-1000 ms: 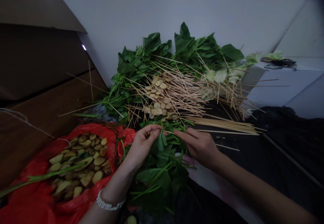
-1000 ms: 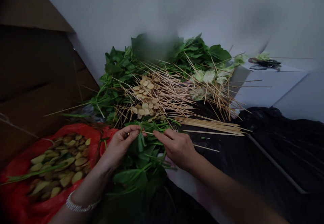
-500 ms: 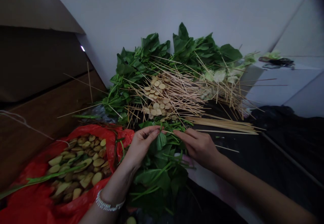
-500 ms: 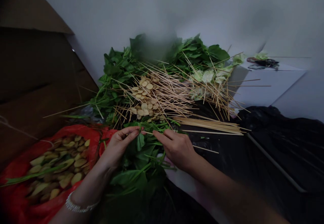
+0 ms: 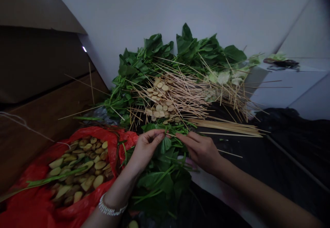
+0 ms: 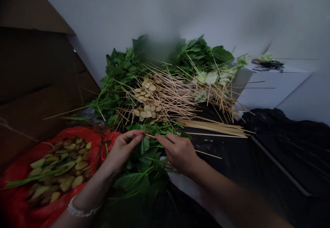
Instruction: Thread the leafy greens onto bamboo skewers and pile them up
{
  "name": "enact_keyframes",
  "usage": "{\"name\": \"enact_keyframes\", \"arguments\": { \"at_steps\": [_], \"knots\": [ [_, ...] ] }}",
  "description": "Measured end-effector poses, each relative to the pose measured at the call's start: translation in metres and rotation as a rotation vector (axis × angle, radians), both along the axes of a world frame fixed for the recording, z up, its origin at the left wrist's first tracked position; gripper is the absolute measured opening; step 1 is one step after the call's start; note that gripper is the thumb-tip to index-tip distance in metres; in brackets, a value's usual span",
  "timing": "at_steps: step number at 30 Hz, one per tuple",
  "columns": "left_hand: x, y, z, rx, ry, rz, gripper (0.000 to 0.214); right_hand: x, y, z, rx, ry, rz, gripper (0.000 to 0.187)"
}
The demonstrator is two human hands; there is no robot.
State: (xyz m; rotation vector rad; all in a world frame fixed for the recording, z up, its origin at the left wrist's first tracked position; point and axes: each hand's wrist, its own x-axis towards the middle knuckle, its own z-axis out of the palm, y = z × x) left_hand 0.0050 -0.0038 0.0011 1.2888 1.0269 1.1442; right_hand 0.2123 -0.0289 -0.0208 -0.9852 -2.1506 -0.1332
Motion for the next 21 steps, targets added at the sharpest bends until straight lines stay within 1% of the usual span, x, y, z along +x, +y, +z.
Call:
{"name": "enact_keyframes", "arguments": {
  "at_steps": [4, 8, 13, 17, 21],
  "knots": [
    [0.0, 0.0, -0.001, -0.046, -0.054, 0.047, 0.035, -0.001, 0.0, -0.002, -0.016, 0.039, 0.026, 0.03],
    [-0.002, 0.001, -0.001, -0.03, -0.008, 0.092, 0.032, -0.003, 0.001, -0.006, -0.027, 0.101, 0.045, 0.023],
    [-0.003, 0.002, -0.001, -0.059, 0.002, 0.074, 0.034, -0.006, 0.0, -0.008, -0.044, 0.156, 0.073, 0.021],
    [0.001, 0.0, -0.002, -0.04, 0.029, 0.055, 0.028, -0.009, -0.001, -0.01, -0.06, 0.172, 0.09, 0.02],
    [0.007, -0.005, -0.001, -0.021, 0.073, -0.055, 0.025, -0.014, -0.002, -0.012, -0.083, 0.16, 0.112, 0.019]
  ]
}}
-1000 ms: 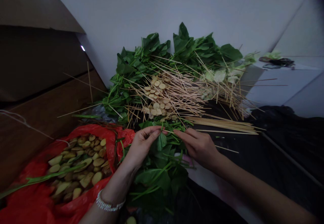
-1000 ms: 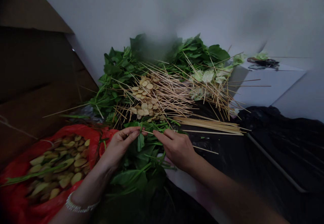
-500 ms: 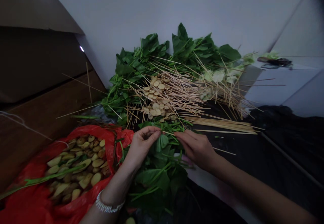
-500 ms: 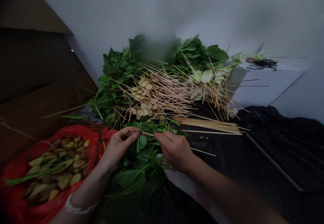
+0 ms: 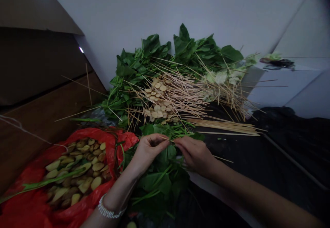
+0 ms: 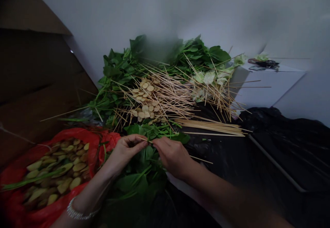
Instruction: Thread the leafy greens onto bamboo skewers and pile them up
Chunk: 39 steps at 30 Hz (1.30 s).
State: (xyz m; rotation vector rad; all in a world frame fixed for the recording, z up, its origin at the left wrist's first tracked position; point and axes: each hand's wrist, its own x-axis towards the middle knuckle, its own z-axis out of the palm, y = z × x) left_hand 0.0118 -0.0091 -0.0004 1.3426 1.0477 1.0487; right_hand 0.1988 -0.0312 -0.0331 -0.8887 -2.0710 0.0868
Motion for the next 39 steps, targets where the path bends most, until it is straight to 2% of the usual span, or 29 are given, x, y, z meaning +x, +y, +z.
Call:
{"name": "enact_keyframes", "arguments": {
  "at_steps": [2, 5, 9, 11, 16, 19, 22, 27, 32, 35, 39],
  "knots": [
    [0.0, -0.001, 0.002, 0.009, 0.014, -0.042, 0.024, -0.001, 0.0, 0.003, 0.002, 0.005, 0.011, 0.018],
    [-0.006, 0.001, 0.005, 0.041, 0.001, -0.016, 0.027, 0.004, 0.002, 0.016, 0.033, 0.051, -0.032, 0.018],
    [-0.012, 0.005, 0.003, 0.128, 0.019, 0.103, 0.033, 0.025, 0.009, 0.035, 0.08, 0.182, -0.278, 0.016],
    [-0.011, 0.005, -0.001, 0.259, 0.159, 0.097, 0.025, 0.035, 0.013, 0.039, 0.075, 0.246, -0.378, 0.015],
    [-0.003, 0.002, -0.015, 0.727, 0.745, -0.133, 0.02, 0.046, 0.02, 0.033, -0.01, 0.369, -0.426, 0.013],
    [-0.002, 0.001, -0.019, 0.785, 1.063, -0.157, 0.017, 0.043, 0.018, 0.031, -0.033, 0.364, -0.399, 0.013],
    [-0.002, 0.002, -0.021, 0.804, 1.188, -0.17, 0.014, 0.039, 0.015, 0.033, 0.009, 0.322, -0.348, 0.015],
    [-0.002, 0.003, -0.022, 0.875, 1.168, -0.239, 0.009, 0.033, 0.012, 0.036, 0.045, 0.3, -0.308, 0.013],
    [-0.001, 0.001, -0.018, 0.811, 1.066, -0.216, 0.014, 0.035, 0.013, 0.026, -0.126, 0.377, -0.282, 0.013],
    [-0.008, 0.002, -0.011, 0.814, 0.879, -0.086, 0.013, 0.035, 0.012, 0.021, -0.2, 0.382, -0.27, 0.007],
    [-0.019, 0.007, 0.0, 0.727, 0.559, 0.261, 0.012, 0.031, 0.011, 0.021, -0.097, 0.235, -0.17, 0.01]
  ]
}}
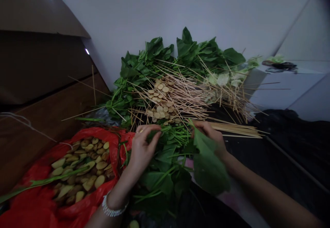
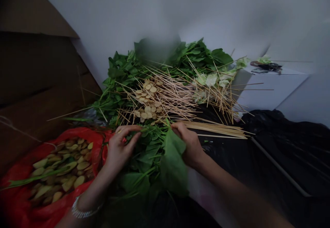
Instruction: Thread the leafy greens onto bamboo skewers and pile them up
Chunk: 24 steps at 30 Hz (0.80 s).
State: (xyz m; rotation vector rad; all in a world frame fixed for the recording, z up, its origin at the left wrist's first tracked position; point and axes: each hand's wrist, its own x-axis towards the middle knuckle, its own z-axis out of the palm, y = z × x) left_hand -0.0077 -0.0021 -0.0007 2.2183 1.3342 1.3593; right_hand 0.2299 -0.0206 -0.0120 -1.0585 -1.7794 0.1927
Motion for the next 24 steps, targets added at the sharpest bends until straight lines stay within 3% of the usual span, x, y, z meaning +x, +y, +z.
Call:
{"name": "enact_keyframes", "arguments": {
  "at_steps": [3, 9, 17, 24],
  "knots": [
    [-0.003, 0.002, 0.003, -0.175, -0.259, 0.029, 0.021, -0.006, -0.001, -0.001, 0.128, -0.153, 0.049, 0.017],
    [0.004, 0.001, -0.001, -0.643, -0.656, -0.216, 0.036, -0.016, -0.003, -0.007, 0.221, -0.273, 0.092, 0.021],
    [0.006, -0.001, -0.002, -0.686, -0.73, -0.259, 0.03, -0.016, -0.005, -0.01, 0.171, -0.301, 0.068, 0.024],
    [0.005, 0.0, -0.002, -0.649, -0.677, -0.252, 0.029, -0.017, -0.005, -0.012, 0.126, -0.31, 0.057, 0.025]
  ]
}}
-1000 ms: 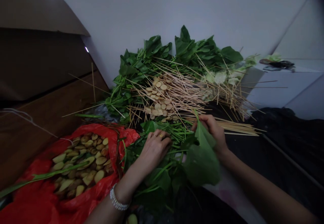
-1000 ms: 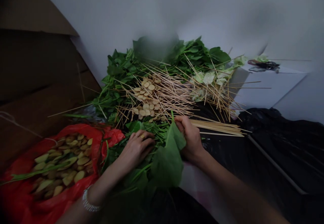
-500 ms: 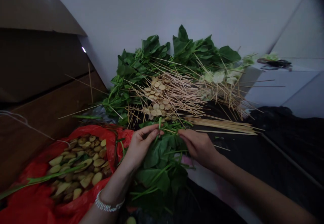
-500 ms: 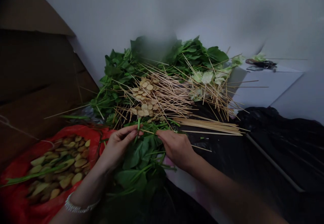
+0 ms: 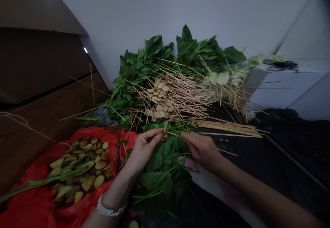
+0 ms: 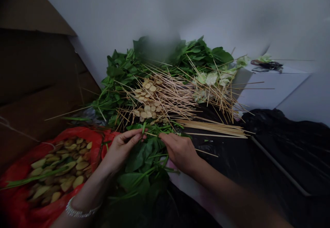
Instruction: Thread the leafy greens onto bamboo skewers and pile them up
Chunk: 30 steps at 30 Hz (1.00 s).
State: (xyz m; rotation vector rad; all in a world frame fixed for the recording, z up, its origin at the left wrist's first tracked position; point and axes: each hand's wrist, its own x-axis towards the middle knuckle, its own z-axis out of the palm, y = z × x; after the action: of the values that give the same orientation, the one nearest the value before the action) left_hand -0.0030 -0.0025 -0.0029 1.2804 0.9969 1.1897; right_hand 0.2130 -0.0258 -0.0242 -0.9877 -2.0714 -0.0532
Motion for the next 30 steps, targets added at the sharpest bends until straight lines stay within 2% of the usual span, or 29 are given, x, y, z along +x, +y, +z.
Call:
{"name": "enact_keyframes", "arguments": {
  "at_steps": [8, 12, 15, 22, 30],
  "knots": [
    [0.001, 0.001, -0.001, 0.284, 0.256, 0.074, 0.02, 0.0, -0.001, -0.003, -0.058, -0.034, -0.016, 0.025],
    [0.003, 0.002, -0.001, 0.328, 0.307, 0.069, 0.02, -0.002, -0.001, -0.006, -0.091, -0.034, -0.02, 0.025],
    [0.001, 0.003, -0.001, 0.262, 0.276, 0.089, 0.022, -0.003, -0.001, -0.007, -0.098, -0.028, -0.01, 0.025],
    [-0.004, 0.005, 0.001, -0.095, 0.067, 0.052, 0.03, -0.004, -0.003, -0.005, -0.087, -0.023, -0.003, 0.027],
    [-0.002, 0.004, 0.003, -0.227, 0.008, 0.031, 0.031, -0.006, -0.005, -0.01, -0.086, -0.041, 0.007, 0.03]
  ]
}}
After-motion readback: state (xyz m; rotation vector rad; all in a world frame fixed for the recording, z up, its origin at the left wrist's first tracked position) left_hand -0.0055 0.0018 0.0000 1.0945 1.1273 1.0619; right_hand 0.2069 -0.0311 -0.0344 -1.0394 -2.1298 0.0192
